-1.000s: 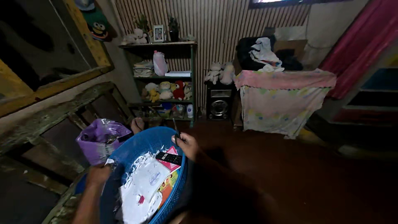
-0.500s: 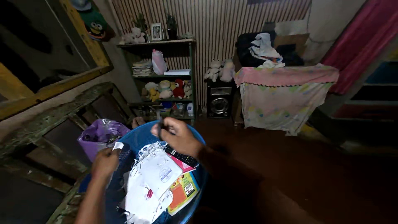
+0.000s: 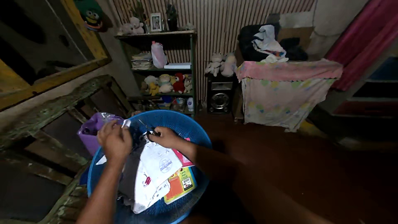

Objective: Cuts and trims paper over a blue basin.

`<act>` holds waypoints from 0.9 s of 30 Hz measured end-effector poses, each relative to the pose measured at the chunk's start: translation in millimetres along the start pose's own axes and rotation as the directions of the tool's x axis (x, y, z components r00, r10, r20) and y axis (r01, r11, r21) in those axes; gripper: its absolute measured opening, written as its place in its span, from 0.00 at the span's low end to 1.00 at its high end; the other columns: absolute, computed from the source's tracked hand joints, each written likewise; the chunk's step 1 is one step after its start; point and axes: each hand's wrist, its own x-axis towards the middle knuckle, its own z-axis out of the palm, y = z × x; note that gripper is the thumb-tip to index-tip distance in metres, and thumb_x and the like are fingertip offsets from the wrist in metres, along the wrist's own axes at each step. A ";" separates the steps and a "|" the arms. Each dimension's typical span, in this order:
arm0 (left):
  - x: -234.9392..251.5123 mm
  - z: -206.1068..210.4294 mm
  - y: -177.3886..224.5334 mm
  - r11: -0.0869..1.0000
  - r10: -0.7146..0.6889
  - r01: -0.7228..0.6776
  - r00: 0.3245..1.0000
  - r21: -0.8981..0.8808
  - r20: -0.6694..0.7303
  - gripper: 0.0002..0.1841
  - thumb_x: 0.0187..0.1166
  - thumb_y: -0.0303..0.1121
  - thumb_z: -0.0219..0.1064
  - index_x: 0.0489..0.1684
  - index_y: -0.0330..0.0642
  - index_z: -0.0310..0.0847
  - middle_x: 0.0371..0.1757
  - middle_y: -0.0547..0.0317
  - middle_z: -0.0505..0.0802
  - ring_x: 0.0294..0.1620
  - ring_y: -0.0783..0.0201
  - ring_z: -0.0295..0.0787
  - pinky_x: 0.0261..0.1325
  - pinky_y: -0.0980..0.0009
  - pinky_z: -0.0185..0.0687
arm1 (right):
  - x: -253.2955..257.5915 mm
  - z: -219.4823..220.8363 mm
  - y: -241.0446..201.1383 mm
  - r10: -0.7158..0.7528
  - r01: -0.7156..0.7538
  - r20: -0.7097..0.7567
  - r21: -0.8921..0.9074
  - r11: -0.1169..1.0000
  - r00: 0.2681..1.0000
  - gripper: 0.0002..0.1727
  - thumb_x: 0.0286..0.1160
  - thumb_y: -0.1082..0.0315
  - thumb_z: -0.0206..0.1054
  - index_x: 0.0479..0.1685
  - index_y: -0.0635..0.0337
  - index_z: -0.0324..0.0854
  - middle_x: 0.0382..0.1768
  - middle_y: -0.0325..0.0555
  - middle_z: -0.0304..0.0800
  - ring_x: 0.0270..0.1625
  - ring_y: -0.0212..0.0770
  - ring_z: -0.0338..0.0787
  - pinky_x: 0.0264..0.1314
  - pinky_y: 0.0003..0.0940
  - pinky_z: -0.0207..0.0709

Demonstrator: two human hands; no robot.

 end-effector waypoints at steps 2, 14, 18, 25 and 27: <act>-5.5 13.0 10.9 0.988 0.137 -0.141 0.988 -0.055 -0.071 0.25 0.91 0.47 0.49 0.57 0.35 0.87 0.76 0.43 0.83 0.83 0.39 0.70 0.86 0.37 0.57 | -4.2 -7.5 5.4 -0.005 0.005 0.035 -0.008 1.000 0.999 0.27 0.82 0.43 0.65 0.42 0.65 0.80 0.34 0.50 0.81 0.36 0.42 0.82 0.44 0.43 0.79; -0.5 57.0 17.2 0.587 -0.477 0.580 0.811 -0.564 0.338 0.17 0.93 0.39 0.53 0.55 0.34 0.81 0.33 0.57 0.89 0.27 0.67 0.86 0.35 0.64 0.88 | -10.8 -29.1 -38.8 -0.041 0.075 0.144 -0.240 0.968 0.989 0.28 0.81 0.41 0.63 0.38 0.61 0.81 0.34 0.50 0.83 0.39 0.46 0.84 0.45 0.51 0.79; -19.6 78.1 20.0 0.527 -0.468 0.550 0.824 -0.648 0.319 0.16 0.92 0.38 0.52 0.53 0.34 0.81 0.29 0.58 0.88 0.24 0.66 0.84 0.29 0.65 0.86 | -10.6 -24.6 -12.7 -0.030 0.077 0.192 -0.243 0.967 0.981 0.28 0.81 0.41 0.63 0.37 0.63 0.80 0.32 0.50 0.81 0.36 0.47 0.83 0.42 0.51 0.78; -57.0 65.6 -4.1 0.535 -0.482 0.501 0.842 -0.681 0.240 0.17 0.94 0.40 0.50 0.52 0.36 0.80 0.27 0.60 0.84 0.21 0.68 0.78 0.25 0.67 0.80 | -8.6 -24.9 -23.9 -0.065 0.117 0.209 -0.244 0.963 0.976 0.27 0.82 0.41 0.63 0.36 0.61 0.79 0.30 0.48 0.80 0.35 0.45 0.82 0.40 0.49 0.78; -55.2 58.7 -6.1 0.525 -0.506 0.485 0.839 -0.699 0.201 0.16 0.93 0.39 0.50 0.51 0.37 0.79 0.28 0.61 0.84 0.21 0.69 0.78 0.25 0.68 0.80 | -6.5 -21.4 -25.9 -0.078 0.132 0.219 -0.247 0.960 0.973 0.28 0.82 0.41 0.63 0.38 0.62 0.80 0.32 0.49 0.82 0.37 0.46 0.84 0.43 0.50 0.79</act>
